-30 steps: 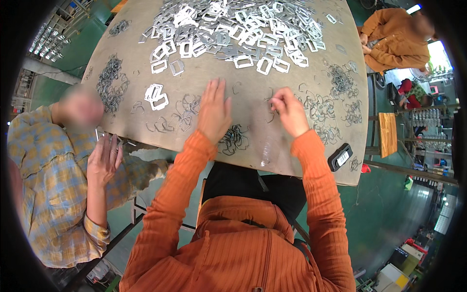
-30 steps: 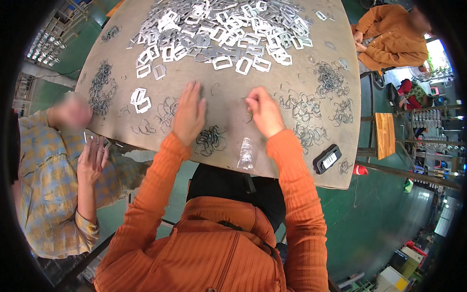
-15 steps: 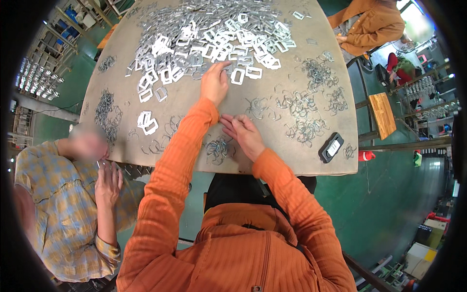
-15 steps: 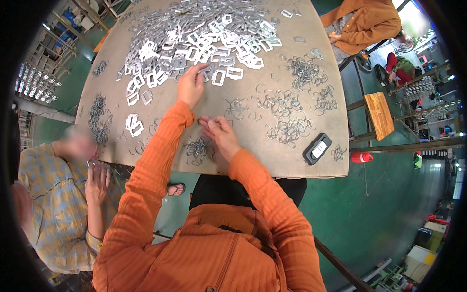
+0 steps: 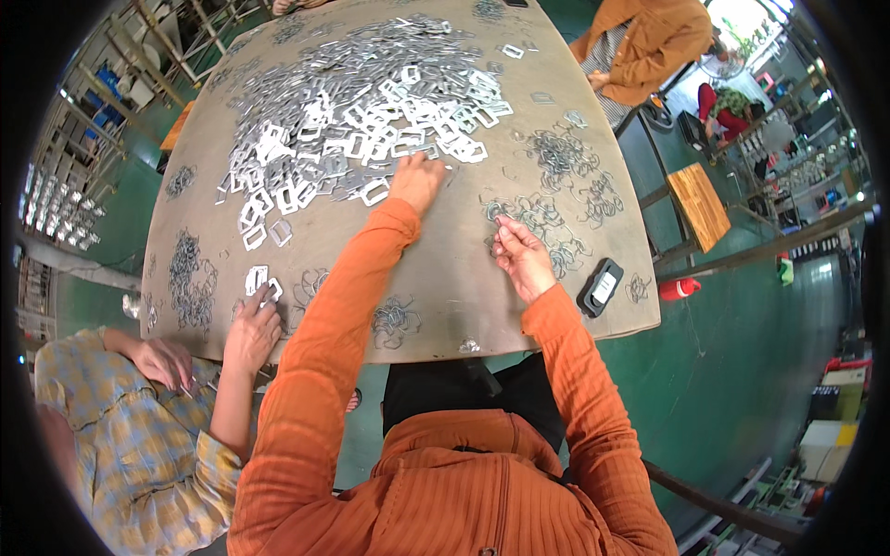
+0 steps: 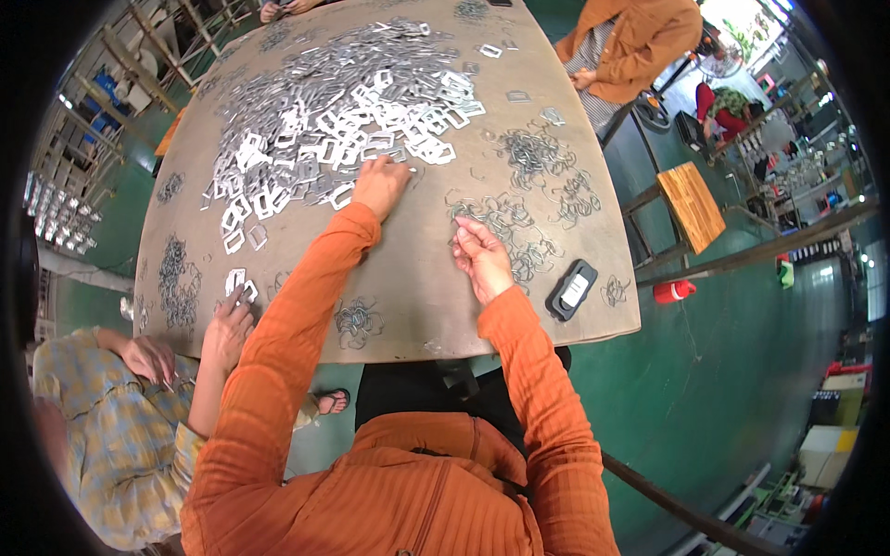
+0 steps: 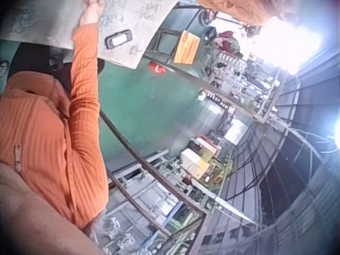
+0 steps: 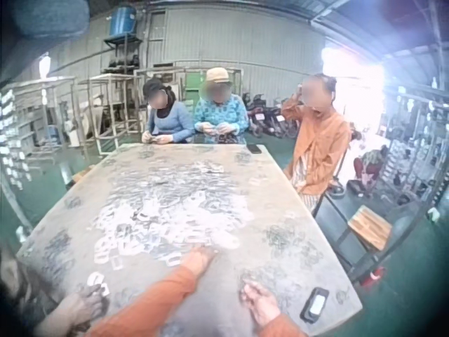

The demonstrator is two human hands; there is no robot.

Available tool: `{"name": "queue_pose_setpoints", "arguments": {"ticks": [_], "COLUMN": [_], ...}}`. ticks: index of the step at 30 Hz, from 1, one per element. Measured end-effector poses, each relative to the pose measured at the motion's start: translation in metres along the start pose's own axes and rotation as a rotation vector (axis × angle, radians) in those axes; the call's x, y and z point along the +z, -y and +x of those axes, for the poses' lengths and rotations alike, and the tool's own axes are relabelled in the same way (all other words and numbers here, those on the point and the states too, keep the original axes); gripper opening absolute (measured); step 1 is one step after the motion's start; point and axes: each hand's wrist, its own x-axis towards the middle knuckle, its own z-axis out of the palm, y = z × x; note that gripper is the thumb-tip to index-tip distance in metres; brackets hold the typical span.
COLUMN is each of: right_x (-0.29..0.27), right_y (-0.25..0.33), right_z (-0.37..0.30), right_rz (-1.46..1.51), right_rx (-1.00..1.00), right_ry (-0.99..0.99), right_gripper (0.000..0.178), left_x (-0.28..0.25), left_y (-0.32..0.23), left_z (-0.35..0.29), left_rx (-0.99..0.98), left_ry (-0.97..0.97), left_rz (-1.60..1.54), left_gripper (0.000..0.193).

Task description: The person picks up metal plates and clips from a table and joins them together. They then hook the assembled units onto a hanging chain rack.

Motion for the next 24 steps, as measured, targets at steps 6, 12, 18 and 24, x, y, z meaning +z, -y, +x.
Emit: {"name": "queue_pose_setpoints", "arguments": {"ticks": [6, 12, 18, 24], "right_x": [0.017, 0.032, 0.051, 0.042], "right_y": [0.038, 0.054, 0.057, 0.055], "right_z": [-0.045, -0.063, -0.068, -0.068], "right_rz": [-0.325, -0.434, -0.375, -0.335], "right_rx": [0.045, -0.150, -0.209, -0.243], "right_ry": [-0.099, 0.007, 0.037, -0.028], "right_gripper": [0.020, 0.015, 0.009, 0.007], "left_x": [-0.057, -0.108, -0.152, -0.148], "left_y": [-0.030, -0.078, -0.117, -0.130], "left_z": [-0.030, -0.076, -0.081, -0.078], "left_rx": [-0.851, -0.756, -0.561, -0.428], "left_ry": [0.154, 0.224, 0.151, 0.151], "left_rz": [-1.437, -1.708, -1.253, -1.132], "left_gripper": [0.030, 0.026, 0.018, 0.017]}}
